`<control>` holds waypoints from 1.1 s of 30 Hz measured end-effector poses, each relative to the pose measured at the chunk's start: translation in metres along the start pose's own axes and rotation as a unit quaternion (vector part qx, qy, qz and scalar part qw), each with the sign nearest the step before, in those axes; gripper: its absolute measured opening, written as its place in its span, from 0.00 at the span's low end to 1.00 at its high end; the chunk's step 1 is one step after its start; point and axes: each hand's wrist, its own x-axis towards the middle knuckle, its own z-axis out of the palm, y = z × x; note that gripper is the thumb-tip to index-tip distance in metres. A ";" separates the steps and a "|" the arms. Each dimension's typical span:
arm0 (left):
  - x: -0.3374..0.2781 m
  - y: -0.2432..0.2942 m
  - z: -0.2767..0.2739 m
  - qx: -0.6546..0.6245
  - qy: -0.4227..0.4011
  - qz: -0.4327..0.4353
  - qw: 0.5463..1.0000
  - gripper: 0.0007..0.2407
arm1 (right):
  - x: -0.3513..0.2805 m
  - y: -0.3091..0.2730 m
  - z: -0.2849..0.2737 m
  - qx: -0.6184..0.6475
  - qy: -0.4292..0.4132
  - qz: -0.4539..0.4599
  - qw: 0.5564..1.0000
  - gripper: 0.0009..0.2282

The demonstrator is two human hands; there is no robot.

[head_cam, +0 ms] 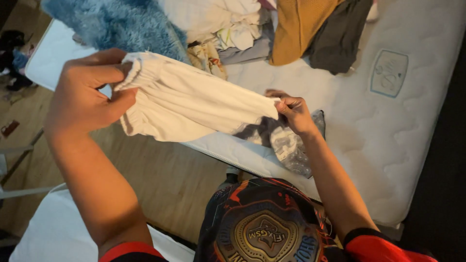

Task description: The person folds a yellow t-shirt, a pair of grey shorts, and a pair of white patterned pants on a mattress. They smooth out each item before folding it into a compact shape and placing it on a nearby surface.

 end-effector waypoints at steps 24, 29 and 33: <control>-0.204 -0.185 -0.094 0.304 0.002 -0.146 0.941 0.14 | 0.021 0.021 0.053 -0.424 -0.141 -0.123 0.886 0.06; -0.180 -0.113 -0.102 0.011 0.036 -0.338 0.941 0.25 | 0.026 0.069 0.075 -0.401 -0.229 -0.100 0.881 0.14; -0.195 -0.120 -0.099 0.119 0.101 -0.419 0.895 0.15 | 0.023 0.101 0.102 -0.431 -0.274 -0.036 0.859 0.18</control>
